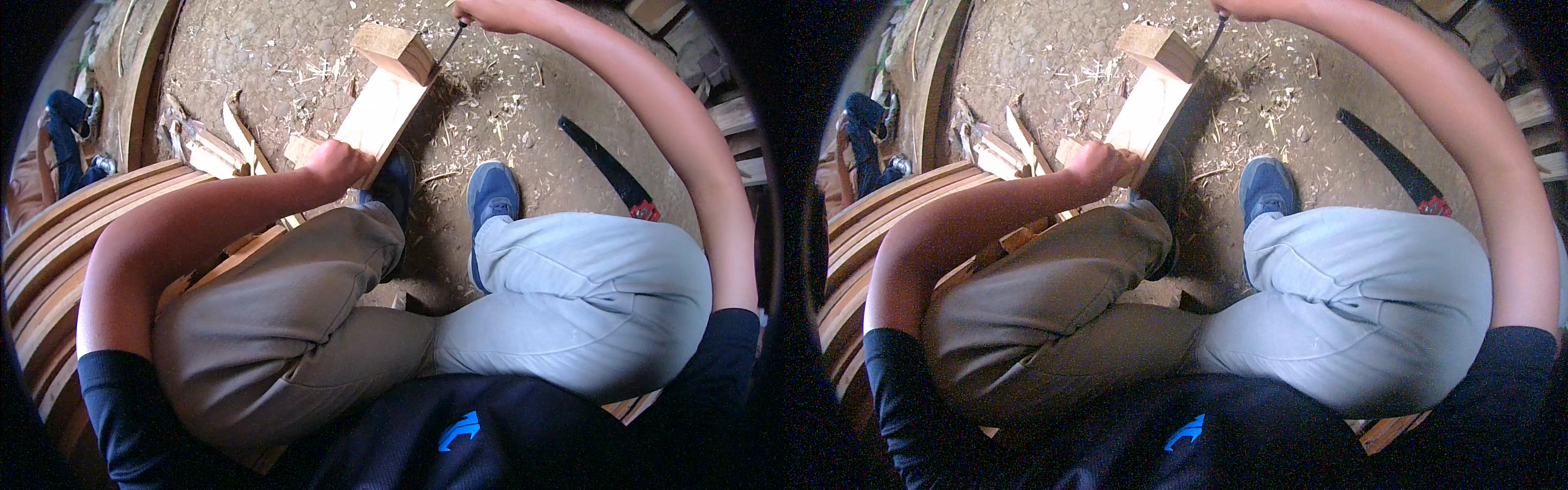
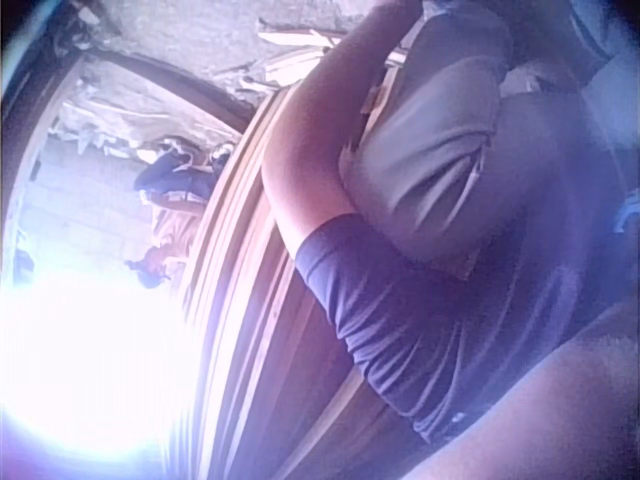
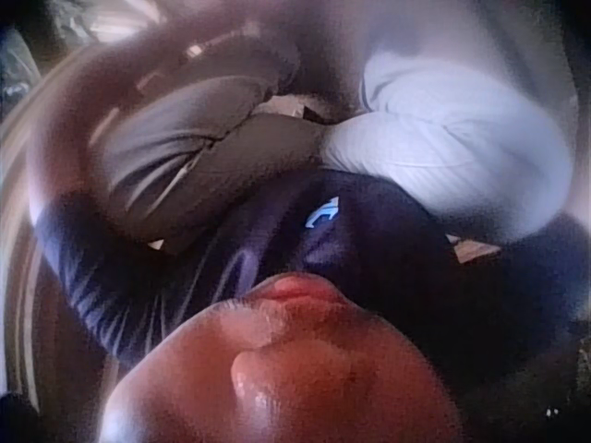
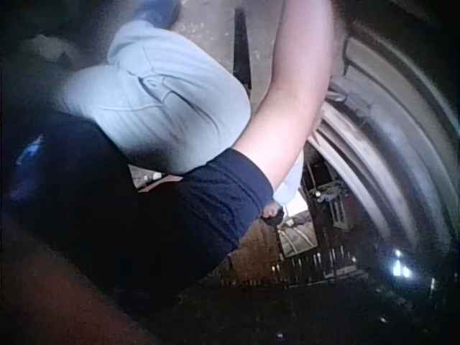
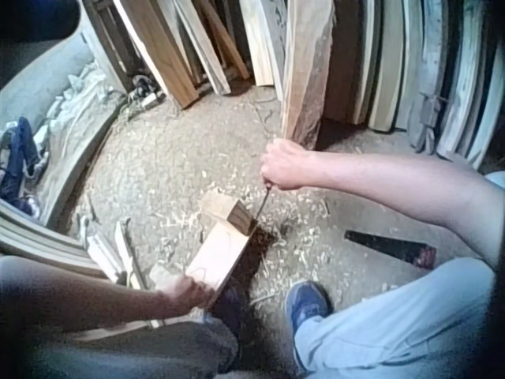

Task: The person sits cross-legged on the floor and uses a chisel to carve a rectangular wooden block held between their legs. They repeatedly strike the chisel with a mallet to remove wood shavings and shape the block.

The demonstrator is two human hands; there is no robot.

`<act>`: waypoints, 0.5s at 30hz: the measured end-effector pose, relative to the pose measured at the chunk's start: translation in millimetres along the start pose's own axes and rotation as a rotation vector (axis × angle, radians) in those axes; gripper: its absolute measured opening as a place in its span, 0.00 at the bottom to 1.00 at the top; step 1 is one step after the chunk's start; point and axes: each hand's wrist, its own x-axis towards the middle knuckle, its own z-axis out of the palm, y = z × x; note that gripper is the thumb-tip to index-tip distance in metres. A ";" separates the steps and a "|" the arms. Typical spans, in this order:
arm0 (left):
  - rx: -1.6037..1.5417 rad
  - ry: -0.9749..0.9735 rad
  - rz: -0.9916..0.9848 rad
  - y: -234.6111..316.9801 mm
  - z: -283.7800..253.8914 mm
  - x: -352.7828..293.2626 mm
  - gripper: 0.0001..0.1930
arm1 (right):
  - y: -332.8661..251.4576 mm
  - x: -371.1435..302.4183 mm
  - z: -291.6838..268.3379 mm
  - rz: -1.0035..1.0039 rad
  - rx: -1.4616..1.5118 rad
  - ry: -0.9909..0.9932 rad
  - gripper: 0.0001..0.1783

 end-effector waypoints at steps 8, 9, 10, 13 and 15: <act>-0.017 0.068 0.011 5.9 -3.6 -4.0 0.12 | -3.8 16.9 19.6 -0.026 -0.065 -0.079 0.07; 0.002 0.020 0.008 7.6 -6.7 5.8 0.14 | 1.7 16.5 24.3 -0.026 -0.056 -0.098 0.07; 0.023 -0.026 0.005 9.0 -9.8 14.6 0.15 | 7.4 14.4 29.3 -0.053 -0.078 -0.125 0.07; 0.081 -0.009 0.027 12.8 -16.2 6.8 0.12 | 2.7 30.2 30.8 -0.133 -0.109 -0.127 0.07; 0.102 -0.032 0.020 15.3 -20.8 6.0 0.10 | -2.2 33.6 29.4 -0.149 -0.127 -0.097 0.07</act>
